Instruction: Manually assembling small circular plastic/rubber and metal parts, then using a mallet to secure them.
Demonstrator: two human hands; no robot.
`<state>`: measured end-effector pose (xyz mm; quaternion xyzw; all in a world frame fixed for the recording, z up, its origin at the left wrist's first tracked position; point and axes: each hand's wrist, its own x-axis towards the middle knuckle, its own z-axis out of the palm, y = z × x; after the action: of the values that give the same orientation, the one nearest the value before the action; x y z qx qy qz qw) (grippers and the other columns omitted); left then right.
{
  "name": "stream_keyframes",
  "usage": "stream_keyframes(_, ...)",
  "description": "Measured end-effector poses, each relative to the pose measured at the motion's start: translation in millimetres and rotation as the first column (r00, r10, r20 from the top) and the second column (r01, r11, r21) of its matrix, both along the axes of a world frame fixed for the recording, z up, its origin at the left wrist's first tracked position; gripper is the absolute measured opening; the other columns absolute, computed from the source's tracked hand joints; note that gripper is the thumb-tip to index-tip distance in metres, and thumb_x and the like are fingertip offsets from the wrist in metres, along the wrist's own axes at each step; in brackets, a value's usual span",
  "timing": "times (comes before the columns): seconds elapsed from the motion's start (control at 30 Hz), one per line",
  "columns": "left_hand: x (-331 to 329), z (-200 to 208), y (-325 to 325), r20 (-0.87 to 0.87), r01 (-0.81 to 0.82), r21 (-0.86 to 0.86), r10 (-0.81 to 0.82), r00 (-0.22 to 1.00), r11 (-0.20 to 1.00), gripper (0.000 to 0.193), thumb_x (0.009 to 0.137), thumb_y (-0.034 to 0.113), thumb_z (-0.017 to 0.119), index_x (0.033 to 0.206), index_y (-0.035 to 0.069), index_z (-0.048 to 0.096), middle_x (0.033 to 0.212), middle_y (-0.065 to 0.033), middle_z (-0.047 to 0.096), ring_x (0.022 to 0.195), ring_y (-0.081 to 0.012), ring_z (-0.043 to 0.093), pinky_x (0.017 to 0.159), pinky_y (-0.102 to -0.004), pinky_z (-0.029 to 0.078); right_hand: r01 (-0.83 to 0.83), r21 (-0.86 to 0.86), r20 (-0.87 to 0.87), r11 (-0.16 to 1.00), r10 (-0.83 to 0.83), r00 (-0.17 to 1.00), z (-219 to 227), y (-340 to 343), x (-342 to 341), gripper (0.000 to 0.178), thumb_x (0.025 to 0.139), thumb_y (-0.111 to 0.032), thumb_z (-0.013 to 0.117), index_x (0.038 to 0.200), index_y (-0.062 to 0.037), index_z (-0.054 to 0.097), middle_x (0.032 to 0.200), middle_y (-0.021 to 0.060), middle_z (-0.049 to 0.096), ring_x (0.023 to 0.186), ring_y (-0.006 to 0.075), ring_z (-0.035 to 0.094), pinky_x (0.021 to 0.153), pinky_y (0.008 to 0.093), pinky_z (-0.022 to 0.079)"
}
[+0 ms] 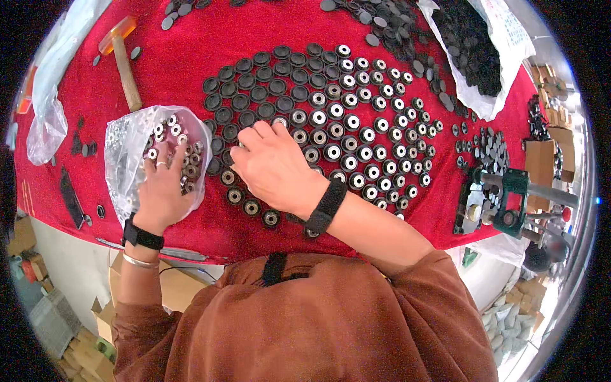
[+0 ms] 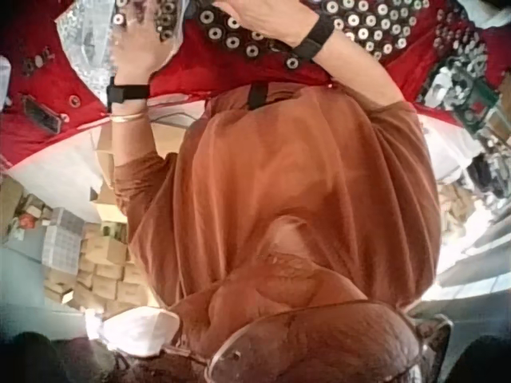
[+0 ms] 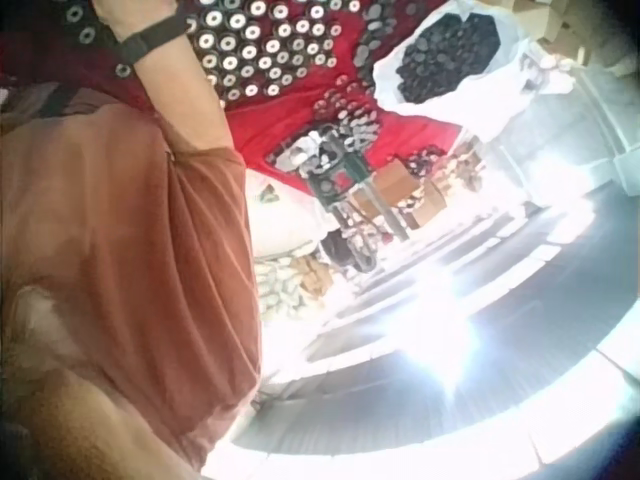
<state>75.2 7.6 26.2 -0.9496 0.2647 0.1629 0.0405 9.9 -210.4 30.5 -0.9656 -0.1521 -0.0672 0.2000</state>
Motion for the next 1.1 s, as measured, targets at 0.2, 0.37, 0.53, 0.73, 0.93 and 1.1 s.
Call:
stream_keyframes(0.2, -15, -32, -1, 0.21, 0.091, -0.046, -0.079, 0.975, 0.995, 0.065, 0.082, 0.03, 0.06, 0.141, 0.023, 0.035, 0.131, -0.0239, 0.04, 0.106, -0.042, 0.045, 0.081, -0.0505, 0.046, 0.002, 0.088, 0.075, 0.996, -0.008, 0.997, -3, -3, -10, 0.01, 0.073, -0.017, 0.065, 0.073, -0.0086, 0.06, 0.08, 0.0053, 0.051, 0.083, 0.0226, 0.051, 0.073, 0.0363, 0.041)
stream_keyframes(0.37, -4, -32, -11, 0.146, -0.047, -0.045, 0.053, 0.988, 0.998, 0.058, 0.083, 0.034, 0.061, 0.136, 0.024, 0.04, 0.121, -0.0225, 0.046, 0.1, -0.0413, 0.049, 0.075, -0.048, 0.048, -0.039, 0.073, 0.026, 0.997, 0.038, 0.999, -8, -2, -14, 0.01, 0.075, -0.018, 0.062, 0.071, -0.0095, 0.059, 0.076, 0.0049, 0.053, 0.082, 0.0226, 0.053, 0.074, 0.0363, 0.041)
stream_keyframes(0.53, 7, -50, -11, 0.285, -0.124, -0.148, 0.163, 0.945, 0.981, 0.027, 0.085, 0.03, 0.058, 0.106, 0.013, 0.053, 0.104, -0.0216, 0.052, 0.087, -0.0412, 0.058, 0.066, -0.0475, 0.051, -0.067, 0.079, -0.011, 0.995, 0.068, 0.998, 4, -3, -17, 0.01, 0.076, -0.017, 0.065, 0.08, -0.0088, 0.061, 0.079, 0.0049, 0.054, 0.083, 0.0229, 0.054, 0.075, 0.0362, 0.043)
stream_keyframes(0.73, 27, -57, -6, 0.165, -0.35, -0.179, 0.379, 0.911, 0.92, 0.027, 0.093, 0.03, 0.048, 0.096, 0.003, 0.048, 0.092, -0.0231, 0.061, 0.082, -0.0424, 0.061, 0.07, -0.0491, 0.05, -0.063, 0.075, -0.027, 0.995, 0.065, 0.998, 11, -10, -31, 0.018, 0.075, -0.016, 0.069, 0.09, -0.0074, 0.063, 0.082, 0.0049, 0.055, 0.082, 0.0229, 0.054, 0.073, 0.0353, 0.045)
stream_keyframes(0.93, 24, -59, -6, 0.183, -0.358, -0.238, 0.404, 0.896, 0.903, 0.031, 0.093, 0.03, 0.046, 0.1, 0.0, 0.05, 0.095, -0.0256, 0.061, 0.091, -0.0427, 0.059, 0.076, -0.0492, 0.047, -0.041, 0.099, 0.012, 0.994, 0.04, 0.999, 21, -15, -39, 0.018, 0.075, -0.013, 0.068, 0.091, -0.0065, 0.063, 0.082, 0.0056, 0.057, 0.081, 0.0236, 0.055, 0.073, 0.035, 0.046)
stream_keyframes(1.1, 35, -41, 11, 0.006, -0.458, -0.335, 0.488, 0.873, 0.824, 0.036, 0.092, 0.027, 0.044, 0.106, -0.004, 0.054, 0.106, -0.0265, 0.06, 0.096, -0.0442, 0.058, 0.085, -0.0472, 0.044, -0.017, 0.175, 0.031, 0.984, 0.012, 0.999, 24, -16, -42, 0.017, 0.076, -0.012, 0.068, 0.09, -0.0052, 0.064, 0.082, 0.0064, 0.058, 0.078, 0.0247, 0.056, 0.07, 0.0349, 0.047)
